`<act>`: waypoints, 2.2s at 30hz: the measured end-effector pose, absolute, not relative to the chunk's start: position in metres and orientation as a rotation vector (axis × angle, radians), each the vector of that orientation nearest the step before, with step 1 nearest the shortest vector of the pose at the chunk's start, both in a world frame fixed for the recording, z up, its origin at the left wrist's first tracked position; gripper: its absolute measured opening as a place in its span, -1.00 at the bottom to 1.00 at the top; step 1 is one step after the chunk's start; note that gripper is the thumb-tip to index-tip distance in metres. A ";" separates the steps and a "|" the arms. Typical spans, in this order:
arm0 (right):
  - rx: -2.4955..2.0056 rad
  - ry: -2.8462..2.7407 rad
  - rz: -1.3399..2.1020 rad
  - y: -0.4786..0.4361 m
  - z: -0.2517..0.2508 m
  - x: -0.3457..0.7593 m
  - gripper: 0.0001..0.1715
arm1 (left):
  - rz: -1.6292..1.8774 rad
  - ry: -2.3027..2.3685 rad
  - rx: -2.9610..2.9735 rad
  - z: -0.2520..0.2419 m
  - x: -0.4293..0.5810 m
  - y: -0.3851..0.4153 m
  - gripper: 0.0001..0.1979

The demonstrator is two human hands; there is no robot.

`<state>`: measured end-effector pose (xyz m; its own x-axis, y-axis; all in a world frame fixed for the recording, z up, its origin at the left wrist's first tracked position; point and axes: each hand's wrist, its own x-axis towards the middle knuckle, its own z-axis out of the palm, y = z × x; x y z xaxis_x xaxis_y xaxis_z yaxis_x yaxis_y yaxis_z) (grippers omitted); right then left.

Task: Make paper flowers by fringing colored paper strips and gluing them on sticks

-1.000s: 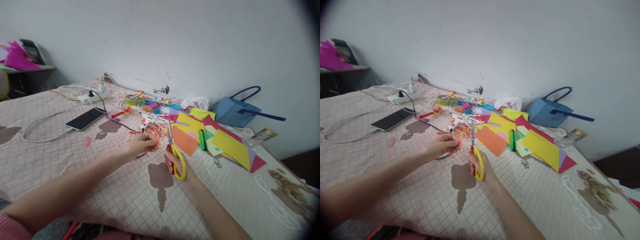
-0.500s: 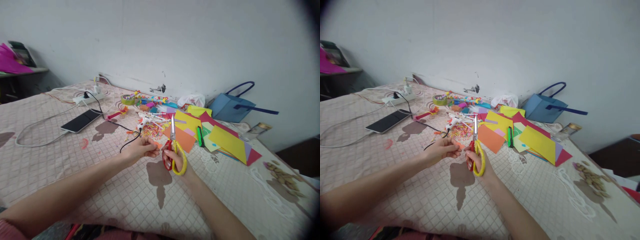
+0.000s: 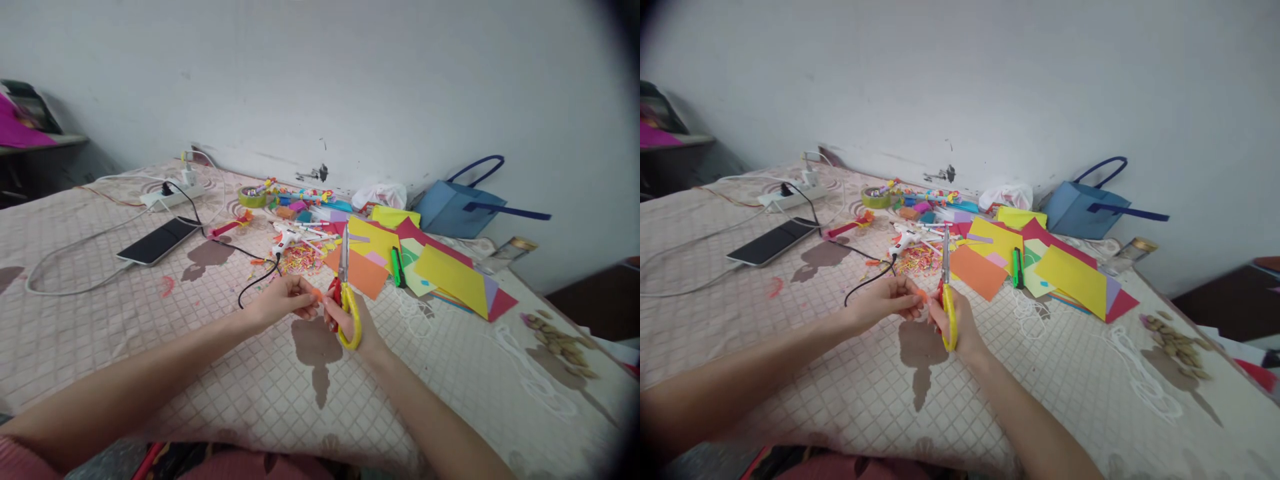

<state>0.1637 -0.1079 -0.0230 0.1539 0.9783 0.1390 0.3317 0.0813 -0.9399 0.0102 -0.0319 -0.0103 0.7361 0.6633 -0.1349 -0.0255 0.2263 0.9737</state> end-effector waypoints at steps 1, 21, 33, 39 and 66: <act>-1.470 -1.379 0.758 -0.108 -0.022 0.163 -0.76 | 0.515 0.608 1.249 -0.011 0.010 -0.032 -0.73; -1.585 -1.449 0.502 -0.108 -0.027 0.156 -0.83 | 0.499 0.593 1.366 -0.016 0.011 -0.027 -0.63; -1.477 -1.344 0.659 -0.109 -0.025 0.156 -0.78 | 0.459 0.537 1.171 -0.017 0.010 -0.021 -0.70; -1.253 -1.006 1.081 -0.103 -0.032 0.159 -0.73 | 0.497 0.489 1.216 -0.016 0.007 -0.015 -0.67; -2.274 -1.663 -0.201 -0.087 -0.036 0.249 -0.58 | 0.815 0.655 1.545 0.005 -0.018 0.029 -0.82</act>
<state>0.2490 -0.0873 -0.0356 0.3137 0.9024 0.2954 0.9468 -0.2738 -0.1690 -0.0183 0.0291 0.0046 0.5944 0.7934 0.1310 -0.0424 -0.1318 0.9904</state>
